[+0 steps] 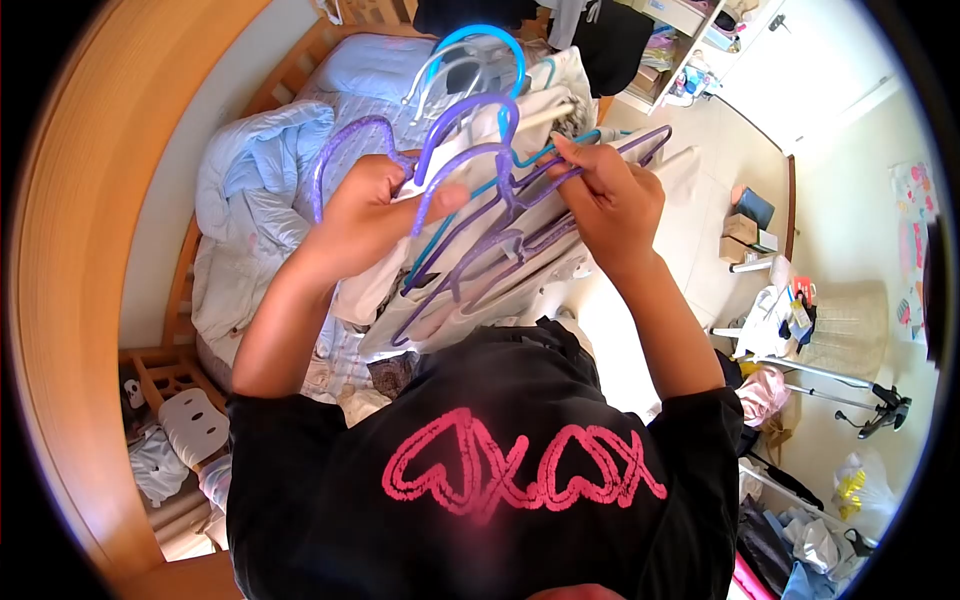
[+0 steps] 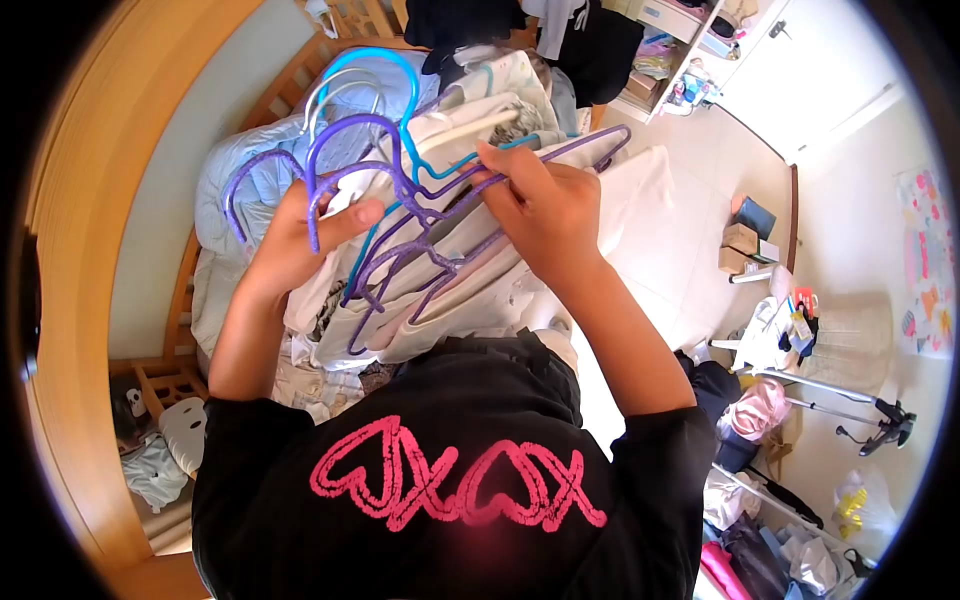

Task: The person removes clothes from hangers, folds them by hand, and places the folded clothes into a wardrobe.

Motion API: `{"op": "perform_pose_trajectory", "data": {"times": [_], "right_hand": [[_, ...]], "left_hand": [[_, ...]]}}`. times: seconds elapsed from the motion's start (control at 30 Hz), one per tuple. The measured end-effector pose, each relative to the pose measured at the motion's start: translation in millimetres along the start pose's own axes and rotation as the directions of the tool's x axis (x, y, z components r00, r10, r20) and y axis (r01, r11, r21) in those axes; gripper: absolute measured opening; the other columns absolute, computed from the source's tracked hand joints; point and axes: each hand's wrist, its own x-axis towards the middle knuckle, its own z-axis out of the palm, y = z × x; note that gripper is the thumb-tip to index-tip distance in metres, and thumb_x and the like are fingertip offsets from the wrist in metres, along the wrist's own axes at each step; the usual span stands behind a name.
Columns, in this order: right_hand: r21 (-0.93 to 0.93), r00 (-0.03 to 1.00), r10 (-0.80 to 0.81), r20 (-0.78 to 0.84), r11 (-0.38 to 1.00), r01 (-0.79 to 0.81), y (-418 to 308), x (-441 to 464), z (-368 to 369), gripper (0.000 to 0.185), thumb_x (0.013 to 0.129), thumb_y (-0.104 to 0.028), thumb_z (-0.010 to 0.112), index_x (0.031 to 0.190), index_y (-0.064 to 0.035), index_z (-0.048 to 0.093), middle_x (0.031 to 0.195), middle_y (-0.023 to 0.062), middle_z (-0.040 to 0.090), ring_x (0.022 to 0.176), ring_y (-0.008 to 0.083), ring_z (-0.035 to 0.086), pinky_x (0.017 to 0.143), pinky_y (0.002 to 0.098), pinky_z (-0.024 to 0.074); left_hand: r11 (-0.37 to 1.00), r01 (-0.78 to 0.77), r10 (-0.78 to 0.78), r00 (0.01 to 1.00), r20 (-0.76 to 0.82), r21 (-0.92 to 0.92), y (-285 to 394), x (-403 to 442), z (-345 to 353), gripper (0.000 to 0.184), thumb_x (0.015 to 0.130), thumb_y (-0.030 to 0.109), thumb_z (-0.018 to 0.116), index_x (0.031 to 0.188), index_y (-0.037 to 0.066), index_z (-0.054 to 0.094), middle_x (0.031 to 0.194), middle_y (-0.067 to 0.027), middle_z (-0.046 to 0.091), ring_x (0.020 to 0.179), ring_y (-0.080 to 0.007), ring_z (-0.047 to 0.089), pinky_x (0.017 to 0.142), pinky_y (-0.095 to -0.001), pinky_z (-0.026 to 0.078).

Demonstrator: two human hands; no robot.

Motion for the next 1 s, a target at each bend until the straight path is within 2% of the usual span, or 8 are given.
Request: {"op": "perform_pose_trajectory", "data": {"times": [0.23, 0.27, 0.37, 0.53, 0.63, 0.73, 0.87, 1.0], "right_hand": [[-0.059, 0.992, -0.073, -0.106, 0.996, 0.067, -8.7, -11.7, -44.8, 0.014, 0.078, 0.004, 0.072, 0.091, 0.0011, 0.068, 0.074, 0.0086, 0.070, 0.062, 0.0135, 0.067, 0.058, 0.0204, 0.0496], [-0.139, 0.981, -0.101, -0.163, 0.987, 0.079, -4.1, -15.8, -49.0, 0.018, 0.076, -0.007, 0.079, 0.085, -0.0035, 0.063, 0.062, 0.0073, 0.064, 0.047, 0.0174, 0.056, 0.046, 0.0264, 0.0421], [-0.090, 0.951, 0.171, -0.257, 0.976, -0.200, 5.3, -49.6, -64.8, 0.025, 0.076, -0.012, 0.081, 0.076, -0.0063, 0.057, 0.056, 0.0044, 0.057, 0.044, 0.0179, 0.054, 0.045, 0.0272, 0.0404], [-0.189, 0.938, 0.283, -0.202, 0.928, -0.321, -16.3, -36.8, -89.1, 0.034, 0.084, -0.026, 0.075, 0.069, -0.0075, 0.050, 0.046, 0.0048, 0.044, 0.041, 0.0181, 0.049, 0.044, 0.0277, 0.0372], [-0.180, 0.930, 0.337, -0.143, 0.916, -0.360, -23.3, -37.7, -96.0, 0.033, 0.093, -0.030, 0.064, 0.074, -0.0044, 0.056, 0.055, 0.0001, 0.050, 0.052, 0.0060, 0.044, 0.050, 0.0234, 0.0362], [-0.117, 0.954, 0.257, -0.151, 0.954, -0.276, -21.7, -32.6, -92.4, 0.020, 0.089, -0.025, 0.069, 0.092, -0.0049, 0.066, 0.050, 0.0037, 0.049, 0.045, 0.0178, 0.051, 0.048, 0.0262, 0.0394], [0.011, 0.931, 0.364, -0.030, 0.931, -0.364, -22.7, -20.6, -95.6, 0.041, 0.089, -0.022, 0.070, 0.125, -0.0080, 0.061, 0.052, 0.0030, 0.051, 0.046, 0.0151, 0.052, 0.050, 0.0241, 0.0394], [-0.057, 0.928, 0.370, 0.042, 0.928, -0.368, -18.3, -7.7, -94.3, 0.038, 0.086, -0.018, 0.073, 0.121, -0.0097, 0.061, 0.052, 0.0043, 0.049, 0.045, 0.0129, 0.050, 0.047, 0.0231, 0.0374]], "left_hand": [[0.987, 0.159, -0.159, 0.987, -0.020, -0.030, 7.7, 19.5, 2.6, 0.030, 0.083, 0.027, 0.076, 0.082, -0.001, 0.068, 0.070, 0.0019, 0.060, 0.063, -0.0036, 0.050, 0.055, -0.0236, 0.039], [0.989, 0.146, -0.143, 0.987, -0.071, 0.029, -6.0, 24.4, -5.4, 0.032, 0.082, 0.031, 0.076, 0.081, -0.001, 0.068, 0.071, 0.0003, 0.061, 0.063, -0.0045, 0.052, 0.056, -0.0236, 0.040], [0.976, 0.209, -0.214, 0.973, -0.084, -0.060, 3.7, 28.0, -8.4, 0.035, 0.080, 0.032, 0.076, 0.093, 0.002, 0.064, 0.083, 0.0009, 0.059, 0.077, -0.0070, 0.051, 0.067, -0.0241, 0.039], [0.978, 0.209, -0.208, 0.974, -0.087, 0.008, 16.4, 32.2, -8.2, 0.032, 0.080, 0.031, 0.076, 0.088, 0.003, 0.063, 0.080, 0.0017, 0.059, 0.074, -0.0067, 0.050, 0.066, -0.0240, 0.039], [0.997, 0.065, -0.062, 0.996, -0.067, 0.034, 15.3, 37.3, -3.2, 0.030, 0.084, 0.028, 0.074, 0.083, -0.002, 0.068, 0.071, 0.0008, 0.062, 0.064, -0.0040, 0.051, 0.056, -0.0230, 0.040], [0.998, 0.058, -0.057, 0.998, -0.019, 0.024, 27.1, 36.8, 11.3, 0.030, 0.086, 0.028, 0.073, 0.084, -0.002, 0.068, 0.070, 0.0022, 0.060, 0.063, -0.0035, 0.048, 0.056, -0.0234, 0.038], [0.997, -0.024, 0.013, 0.991, 0.137, 0.078, 28.4, 46.7, 35.0, 0.032, 0.089, 0.031, 0.071, 0.084, 0.000, 0.067, 0.066, 0.0054, 0.053, 0.063, -0.0040, 0.043, 0.055, -0.0237, 0.035], [0.999, 0.048, -0.054, 0.948, 0.315, 0.025, 52.3, 48.0, 63.3, 0.034, 0.091, 0.029, 0.068, 0.105, -0.001, 0.063, 0.077, 0.0033, 0.057, 0.071, -0.0051, 0.048, 0.063, -0.0233, 0.042]]}}
